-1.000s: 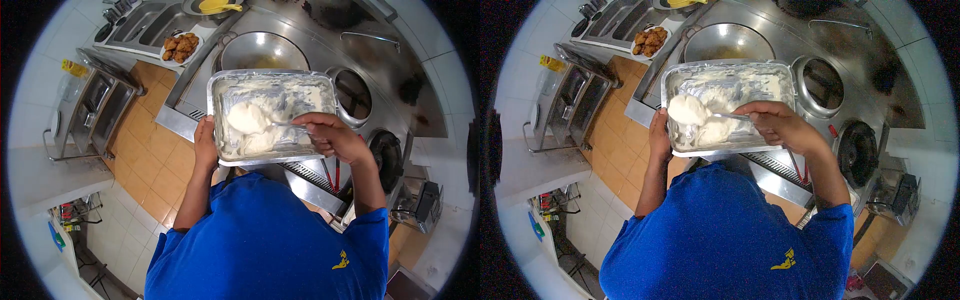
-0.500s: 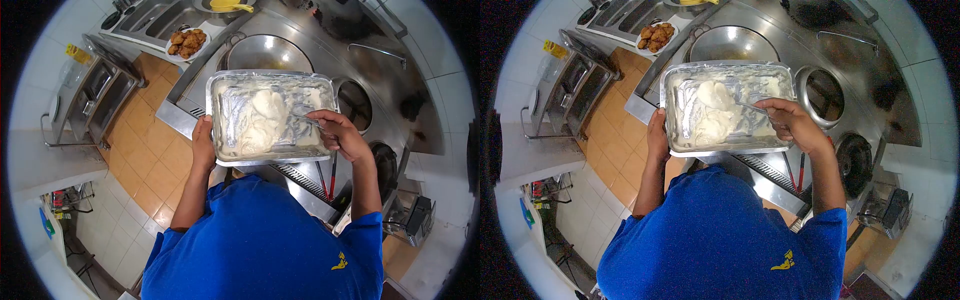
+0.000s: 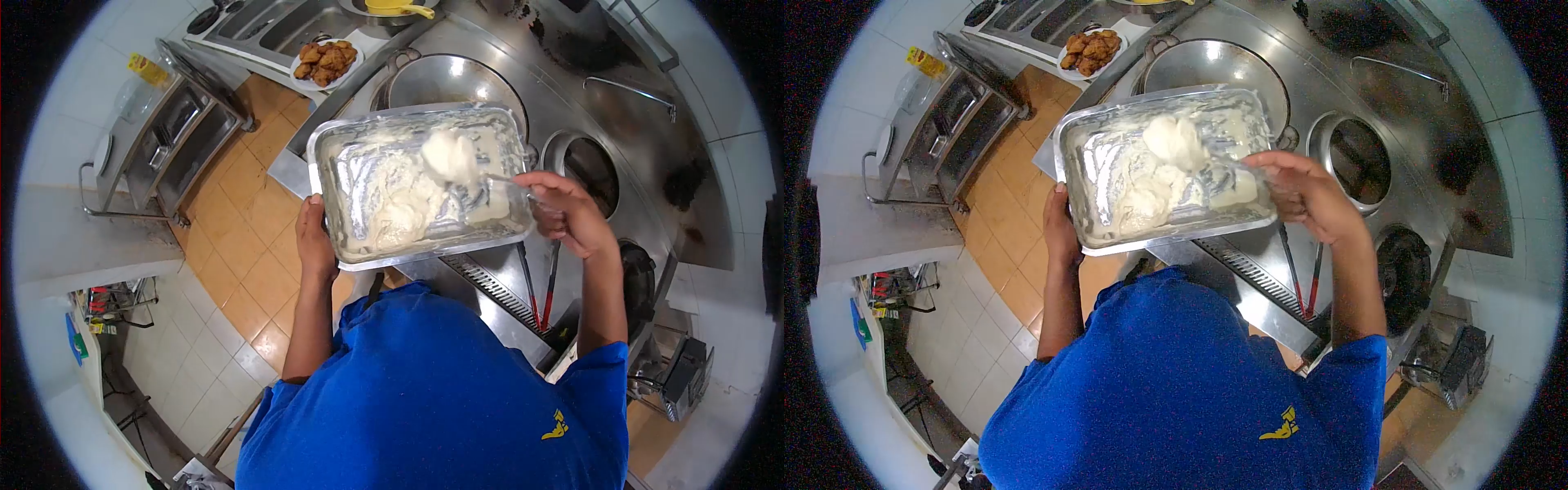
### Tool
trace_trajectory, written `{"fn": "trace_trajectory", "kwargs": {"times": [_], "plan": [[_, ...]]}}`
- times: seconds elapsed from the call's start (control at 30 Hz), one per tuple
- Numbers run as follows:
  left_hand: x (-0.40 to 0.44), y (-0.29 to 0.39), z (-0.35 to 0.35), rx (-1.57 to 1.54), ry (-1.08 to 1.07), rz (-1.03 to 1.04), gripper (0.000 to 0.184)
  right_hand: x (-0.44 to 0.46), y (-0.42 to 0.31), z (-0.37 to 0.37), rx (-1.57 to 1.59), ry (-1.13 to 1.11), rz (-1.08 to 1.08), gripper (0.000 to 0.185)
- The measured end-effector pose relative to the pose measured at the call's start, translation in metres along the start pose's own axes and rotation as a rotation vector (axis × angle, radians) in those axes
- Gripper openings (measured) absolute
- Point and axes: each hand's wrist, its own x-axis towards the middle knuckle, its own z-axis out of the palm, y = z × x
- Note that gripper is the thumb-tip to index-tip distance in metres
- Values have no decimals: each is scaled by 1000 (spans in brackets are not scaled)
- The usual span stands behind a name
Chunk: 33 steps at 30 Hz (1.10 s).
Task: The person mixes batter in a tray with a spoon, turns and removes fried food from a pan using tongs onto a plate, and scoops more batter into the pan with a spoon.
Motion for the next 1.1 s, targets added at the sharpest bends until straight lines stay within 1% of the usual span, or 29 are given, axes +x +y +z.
{"fn": "trace_trajectory", "kwargs": {"times": [0.03,0.1,0.13,0.17,0.2,0.27,0.37,0.43,0.5,0.57,0.63,0.67,0.77,0.9,0.97,1.1], "plan": [[4,-8,-10,47,7,23,28,-3,-8,-5,6,-26,-22,31],[12,-14,-45,-16,23,27,30,-6,-24,-3,60,-49,-92,33],[17,-7,-64,-50,27,31,30,-1,-32,6,84,-59,-132,34],[17,3,-78,60,99,27,31,2,-41,10,71,-42,-167,35],[20,4,-98,-63,92,21,34,4,-51,15,57,-24,-203,35],[11,13,-116,-1,163,112,37,9,-65,3,38,15,-244,36],[17,3,-171,-158,157,78,41,34,-67,-15,2,50,-251,33],[8,11,-176,-153,192,95,41,63,-55,-38,-53,86,-170,31],[7,11,-191,-149,232,101,43,99,-28,-48,-151,201,-113,30],[7,9,-196,-126,272,110,47,137,3,-72,-334,312,-86,28],[9,4,-200,-147,260,127,46,193,59,-106,-740,495,-388,29],[9,1,-202,-157,255,132,46,207,73,-115,-942,584,-540,29],[8,8,-198,-236,252,106,38,193,70,-51,-1278,773,-372,32],[3,9,-192,-240,273,104,40,192,95,-36,-1347,863,-485,38],[3,7,-194,-235,285,106,45,194,101,-37,-1331,878,-453,39],[2,15,-190,-255,277,105,36,190,97,-32,-1328,839,-448,38]]}}
